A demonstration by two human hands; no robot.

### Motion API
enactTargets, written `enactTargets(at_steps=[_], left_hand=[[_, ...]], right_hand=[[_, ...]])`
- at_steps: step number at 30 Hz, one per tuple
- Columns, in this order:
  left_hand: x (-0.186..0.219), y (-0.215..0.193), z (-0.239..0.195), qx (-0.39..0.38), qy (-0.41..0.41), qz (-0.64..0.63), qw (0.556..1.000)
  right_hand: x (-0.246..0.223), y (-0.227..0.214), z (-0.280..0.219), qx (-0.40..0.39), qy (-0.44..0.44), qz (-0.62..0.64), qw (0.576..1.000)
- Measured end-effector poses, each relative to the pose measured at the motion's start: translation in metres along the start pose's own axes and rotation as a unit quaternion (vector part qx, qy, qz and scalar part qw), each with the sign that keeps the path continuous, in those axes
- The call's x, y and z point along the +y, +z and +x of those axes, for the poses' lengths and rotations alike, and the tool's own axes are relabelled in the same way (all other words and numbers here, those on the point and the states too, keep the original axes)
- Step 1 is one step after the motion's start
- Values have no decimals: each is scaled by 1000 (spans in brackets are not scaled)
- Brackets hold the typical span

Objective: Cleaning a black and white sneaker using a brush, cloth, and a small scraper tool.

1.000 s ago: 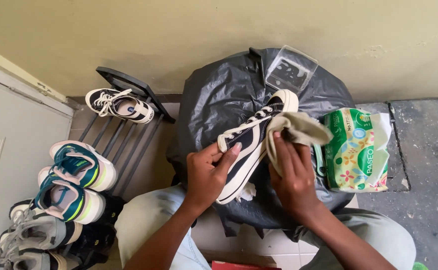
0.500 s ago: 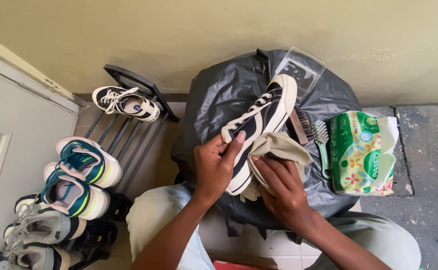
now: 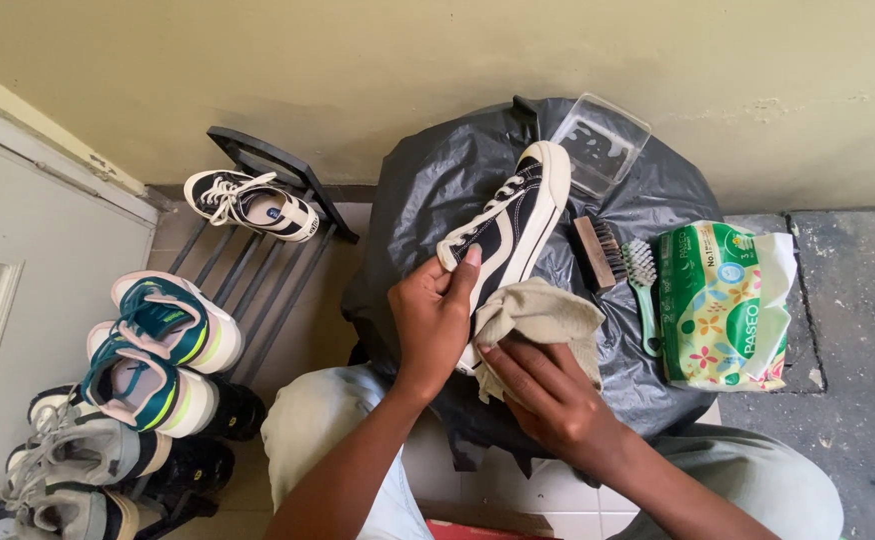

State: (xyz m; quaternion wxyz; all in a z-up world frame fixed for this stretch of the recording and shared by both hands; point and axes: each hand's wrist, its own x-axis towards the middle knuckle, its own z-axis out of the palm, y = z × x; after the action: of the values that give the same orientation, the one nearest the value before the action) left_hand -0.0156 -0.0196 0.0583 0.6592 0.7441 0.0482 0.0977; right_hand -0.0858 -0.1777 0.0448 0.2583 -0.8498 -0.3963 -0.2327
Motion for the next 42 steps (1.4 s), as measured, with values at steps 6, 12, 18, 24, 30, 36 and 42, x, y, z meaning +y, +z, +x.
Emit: enactTargets(at_steps=[6, 12, 18, 24, 30, 36, 42], left_hand=[[-4, 6, 10, 9, -33, -17, 999], [-17, 13, 19, 25, -81, -16, 996], [-11, 15, 25, 38, -110, -50, 992], [-8, 15, 41, 88, -137, -112, 980], [4, -2, 46, 131, -98, -158, 974], [9, -9, 44, 92, -32, -100, 990], [-41, -10, 46, 57, -4, -92, 994]], right_hand=[[1, 3, -7, -58, -66, -116, 989], [5, 11, -12, -58, -103, -165, 979], [12, 3, -8, -43, -104, -190, 975], [47, 14, -48, -79, -54, -189, 977], [59, -18, -13, 84, 31, -132, 987], [64, -41, -18, 82, 232, 48, 968], [62, -68, -5, 17, 336, 102, 936]])
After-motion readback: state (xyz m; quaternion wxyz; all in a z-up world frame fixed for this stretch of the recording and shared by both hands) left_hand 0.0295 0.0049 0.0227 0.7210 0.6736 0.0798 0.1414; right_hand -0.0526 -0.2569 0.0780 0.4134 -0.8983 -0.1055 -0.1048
